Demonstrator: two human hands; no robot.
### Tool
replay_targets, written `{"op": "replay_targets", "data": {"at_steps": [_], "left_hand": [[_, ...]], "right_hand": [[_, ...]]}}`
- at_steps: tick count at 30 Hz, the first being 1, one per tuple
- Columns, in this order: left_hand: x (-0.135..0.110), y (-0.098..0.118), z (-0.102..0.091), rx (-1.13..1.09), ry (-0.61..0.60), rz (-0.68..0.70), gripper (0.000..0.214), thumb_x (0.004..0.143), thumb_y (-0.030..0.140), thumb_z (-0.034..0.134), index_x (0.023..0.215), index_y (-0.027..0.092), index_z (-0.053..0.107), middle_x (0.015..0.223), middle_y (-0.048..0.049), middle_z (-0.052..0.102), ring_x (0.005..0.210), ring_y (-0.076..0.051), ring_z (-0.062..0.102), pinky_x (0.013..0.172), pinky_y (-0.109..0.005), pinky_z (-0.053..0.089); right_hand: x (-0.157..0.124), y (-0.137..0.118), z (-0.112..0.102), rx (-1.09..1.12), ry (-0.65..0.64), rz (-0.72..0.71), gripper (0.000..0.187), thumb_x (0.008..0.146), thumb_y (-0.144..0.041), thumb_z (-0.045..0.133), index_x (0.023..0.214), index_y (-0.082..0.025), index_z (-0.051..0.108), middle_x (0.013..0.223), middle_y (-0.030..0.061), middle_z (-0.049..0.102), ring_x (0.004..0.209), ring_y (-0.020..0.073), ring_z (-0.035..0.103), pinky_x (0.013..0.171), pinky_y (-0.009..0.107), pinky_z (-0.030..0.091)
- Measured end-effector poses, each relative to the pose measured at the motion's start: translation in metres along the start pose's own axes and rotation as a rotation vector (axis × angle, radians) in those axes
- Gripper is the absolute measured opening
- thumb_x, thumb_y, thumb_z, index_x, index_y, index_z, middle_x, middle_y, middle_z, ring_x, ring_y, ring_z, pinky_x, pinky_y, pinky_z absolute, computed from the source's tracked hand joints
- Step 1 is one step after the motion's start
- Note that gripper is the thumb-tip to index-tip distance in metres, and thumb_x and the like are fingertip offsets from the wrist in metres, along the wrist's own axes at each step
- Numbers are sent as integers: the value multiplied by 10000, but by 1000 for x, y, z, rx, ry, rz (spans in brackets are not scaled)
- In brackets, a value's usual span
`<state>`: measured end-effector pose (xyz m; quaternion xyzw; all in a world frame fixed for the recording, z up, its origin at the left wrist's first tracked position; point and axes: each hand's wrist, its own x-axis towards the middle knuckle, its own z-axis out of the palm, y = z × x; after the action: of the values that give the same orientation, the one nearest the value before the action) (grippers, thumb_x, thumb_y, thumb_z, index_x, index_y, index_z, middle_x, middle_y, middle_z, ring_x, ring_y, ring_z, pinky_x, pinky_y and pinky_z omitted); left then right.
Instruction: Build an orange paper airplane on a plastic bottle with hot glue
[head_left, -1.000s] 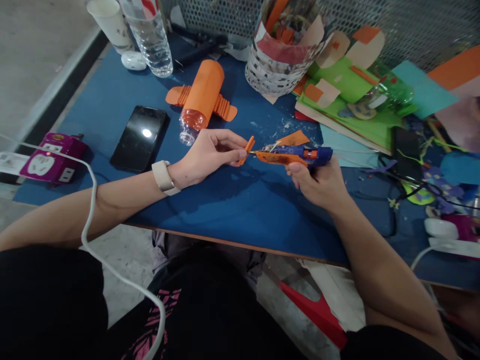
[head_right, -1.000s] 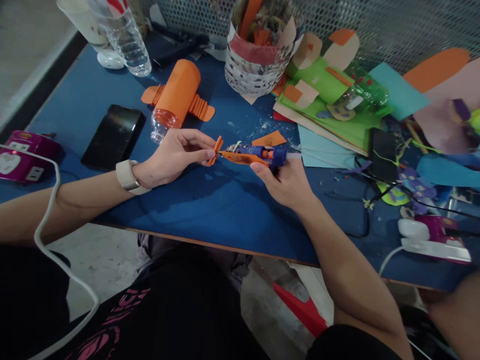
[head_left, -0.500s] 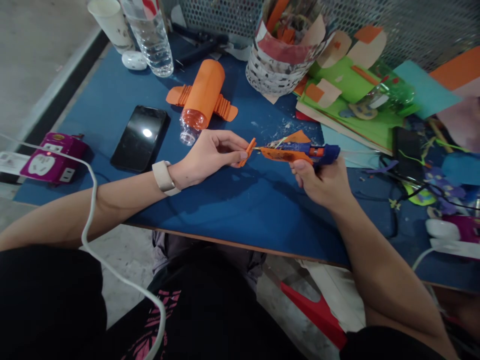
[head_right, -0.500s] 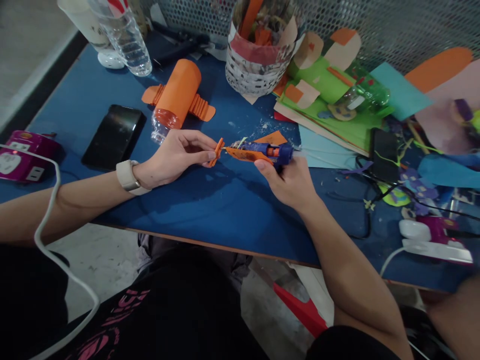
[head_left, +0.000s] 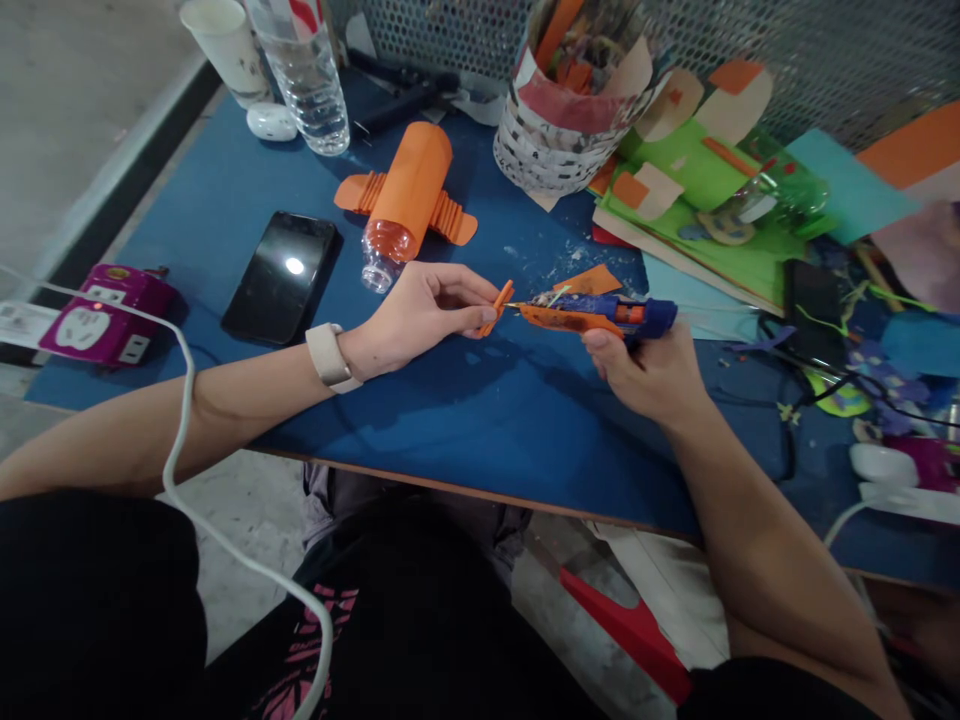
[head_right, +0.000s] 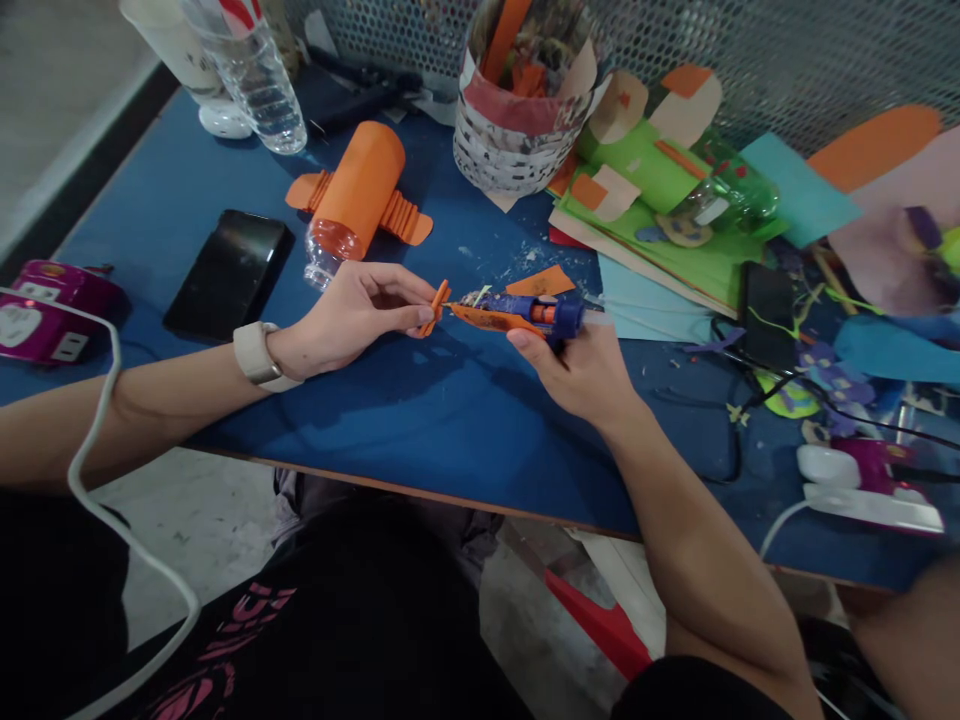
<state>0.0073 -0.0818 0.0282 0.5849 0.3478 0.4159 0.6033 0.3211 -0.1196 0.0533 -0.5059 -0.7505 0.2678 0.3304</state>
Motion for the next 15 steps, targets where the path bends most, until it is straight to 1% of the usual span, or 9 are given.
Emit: {"op": "replay_targets", "data": {"at_steps": [4,7,9,12,15], "left_hand": [[0,1,0,-2,-12,-1,290,921,364,1066,1056,157,914,952,-101,901,844,-195,868,823,-333,771],[-1,2,0,-2,-22,6,278,918,357,1064,1055,161,921,945,-100,906,830,-192,863,825,-336,769],[-1,2,0,1,-25,5,282,913,356,1069,1055,160,924,942,-103,909,817,-192,856,818,-337,767],[-2,2,0,-4,-29,-1,309,906,365,1081,1066,154,922,949,-110,913,816,-194,855,815,-339,766],[-1,2,-1,-29,-37,1,337,899,376,1095,1075,149,918,965,-111,914,838,-192,862,820,-326,763]], "right_hand": [[-1,1,-1,-35,41,-19,762,1082,-965,685,730,-294,611,586,25,538,547,221,527,518,409,406],[-1,3,-1,-50,48,-10,752,1105,-947,665,732,-297,603,582,24,544,538,224,535,520,410,415],[0,5,-1,-110,71,-45,752,1109,-957,637,750,-297,614,617,44,579,568,242,566,544,422,440],[3,7,-1,-249,139,-136,746,1115,-969,573,803,-295,627,723,87,650,661,280,633,613,449,480],[6,12,0,-338,206,-148,659,1159,-880,566,860,-294,615,817,104,688,744,303,681,698,471,518]]}}
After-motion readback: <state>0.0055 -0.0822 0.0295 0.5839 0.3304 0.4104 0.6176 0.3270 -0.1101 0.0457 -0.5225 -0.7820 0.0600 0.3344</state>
